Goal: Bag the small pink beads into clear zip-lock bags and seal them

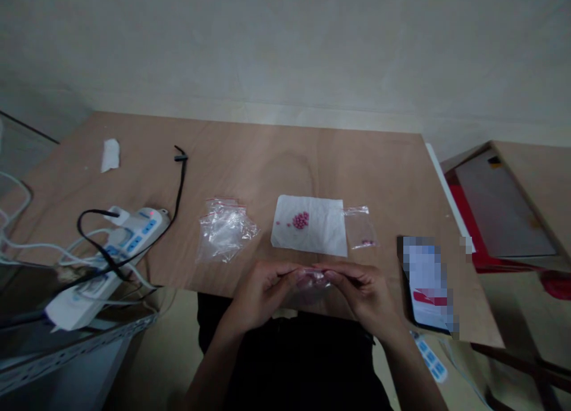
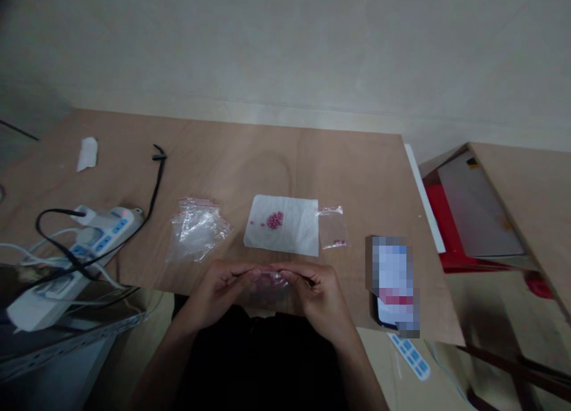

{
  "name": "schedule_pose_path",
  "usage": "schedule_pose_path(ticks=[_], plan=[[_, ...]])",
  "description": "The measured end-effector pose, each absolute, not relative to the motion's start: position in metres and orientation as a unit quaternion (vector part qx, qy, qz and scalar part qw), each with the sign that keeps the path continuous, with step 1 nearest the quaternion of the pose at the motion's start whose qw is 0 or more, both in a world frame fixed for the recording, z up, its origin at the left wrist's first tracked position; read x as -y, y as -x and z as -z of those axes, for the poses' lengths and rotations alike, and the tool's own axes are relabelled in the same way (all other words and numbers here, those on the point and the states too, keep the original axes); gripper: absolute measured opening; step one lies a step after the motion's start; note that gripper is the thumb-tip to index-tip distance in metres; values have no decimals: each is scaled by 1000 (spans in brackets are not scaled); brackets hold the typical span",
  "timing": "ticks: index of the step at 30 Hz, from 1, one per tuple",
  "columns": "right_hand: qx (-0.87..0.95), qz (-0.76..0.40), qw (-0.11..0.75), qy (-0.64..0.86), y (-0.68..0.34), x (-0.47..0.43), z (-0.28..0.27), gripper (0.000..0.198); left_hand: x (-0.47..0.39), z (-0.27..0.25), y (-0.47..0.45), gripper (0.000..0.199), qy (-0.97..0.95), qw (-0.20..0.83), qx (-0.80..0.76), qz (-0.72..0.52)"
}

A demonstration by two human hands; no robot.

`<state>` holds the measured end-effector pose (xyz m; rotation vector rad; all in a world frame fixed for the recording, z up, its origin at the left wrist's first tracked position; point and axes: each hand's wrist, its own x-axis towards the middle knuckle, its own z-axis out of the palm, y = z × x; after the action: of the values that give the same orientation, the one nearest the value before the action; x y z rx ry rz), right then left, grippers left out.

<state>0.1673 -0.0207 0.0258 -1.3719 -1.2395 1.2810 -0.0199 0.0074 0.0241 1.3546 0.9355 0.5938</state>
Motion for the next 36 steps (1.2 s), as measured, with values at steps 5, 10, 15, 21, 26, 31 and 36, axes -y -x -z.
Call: schedule_pose_path(ticks=[5,10,15,21,26,31,36], plan=[[492,-438,476,583,-179,13,-35,19,-15,-19,29,28,-663,465,-486,-328],[498,-223,455,704,-228,-25,-22,33,-43,14,61,58,-672,66,-642,-364],[568,-38,294,768,-262,-49,3,82,-61,39,76,77,-695,5,-686,-214],[599,-55,314,734,-246,-31,7,66,-61,41,73,58,-694,-17,-692,-198],[637,-86,340,686,-228,-20,9,45,-64,39,79,56,-712,-17,-678,-185],[647,-122,371,655,-207,-16,-3,31,-59,34,84,48,-744,-53,-621,-241],[680,-237,403,564,-164,-25,-24,20,-44,13,72,46,-785,-32,-510,-350]])
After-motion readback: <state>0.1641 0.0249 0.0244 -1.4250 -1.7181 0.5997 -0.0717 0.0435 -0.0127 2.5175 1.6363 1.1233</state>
